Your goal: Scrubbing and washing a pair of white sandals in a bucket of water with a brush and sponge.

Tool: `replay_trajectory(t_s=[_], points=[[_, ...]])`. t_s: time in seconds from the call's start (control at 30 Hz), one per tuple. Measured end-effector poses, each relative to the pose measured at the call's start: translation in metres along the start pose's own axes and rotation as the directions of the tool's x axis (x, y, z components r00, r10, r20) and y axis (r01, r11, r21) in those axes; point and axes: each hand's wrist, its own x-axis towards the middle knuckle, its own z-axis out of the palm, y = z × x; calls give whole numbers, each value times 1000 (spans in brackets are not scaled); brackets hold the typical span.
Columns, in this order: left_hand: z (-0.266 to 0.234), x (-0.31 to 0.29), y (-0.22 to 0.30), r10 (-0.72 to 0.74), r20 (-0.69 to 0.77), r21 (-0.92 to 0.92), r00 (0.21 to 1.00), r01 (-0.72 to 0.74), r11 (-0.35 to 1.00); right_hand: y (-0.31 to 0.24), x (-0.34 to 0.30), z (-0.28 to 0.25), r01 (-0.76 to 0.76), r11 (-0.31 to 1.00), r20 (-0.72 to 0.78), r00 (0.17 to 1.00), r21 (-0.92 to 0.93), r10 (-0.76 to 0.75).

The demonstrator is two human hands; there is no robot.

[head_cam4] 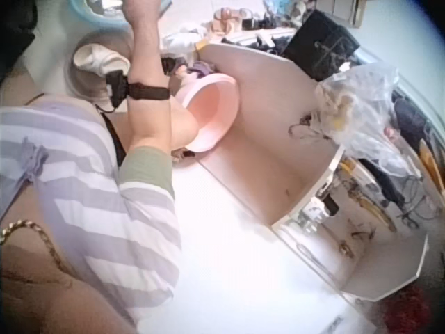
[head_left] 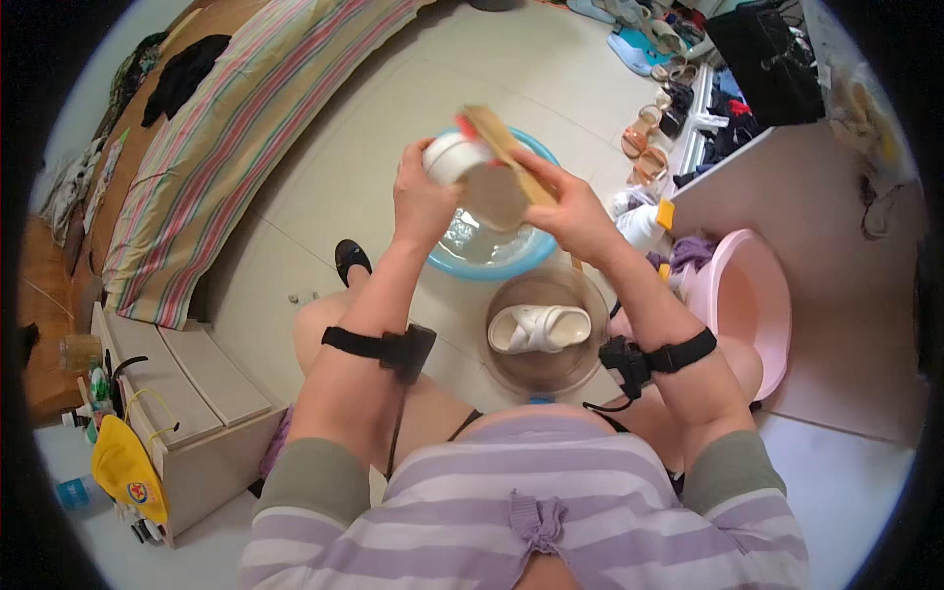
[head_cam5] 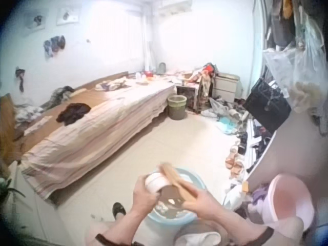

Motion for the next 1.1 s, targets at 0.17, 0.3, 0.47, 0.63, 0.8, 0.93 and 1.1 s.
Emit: replay_trajectory(t_s=[0.17, 0.3, 0.47, 0.63, 0.8, 0.93, 1.1], points=[[-6, 11, -1, -19, 17, 67, 1000, 18, 998, 10, 3, 6, 84, 995, 2, 996, -61, -84], [-9, 11, -5, 93, 4, 13, 996, -93, 996, 6, 0, -22, -134, 991, -48, 990, 23, 135], [-9, 3, -3, -59, -2, -105, 998, 59, 993, -27, 4, 22, 101, 994, 105, 989, 51, -106], [-10, 4, -4, 55, 59, -5, 997, -54, 999, 34, 4, -8, -194, 978, 54, 979, -81, 198], [-14, 7, -13, -96, 37, 147, 995, 90, 985, -22, 1, 27, 175, 982, 11, 985, -68, -175], [-24, 9, -3, -171, 117, 33, 978, 169, 985, 23, -5, 1, 20, 949, -10, 1000, -315, -24], [-15, 3, -16, -41, 17, 127, 999, 39, 991, 5, 5, 15, 204, 962, -83, 972, -184, -222]])
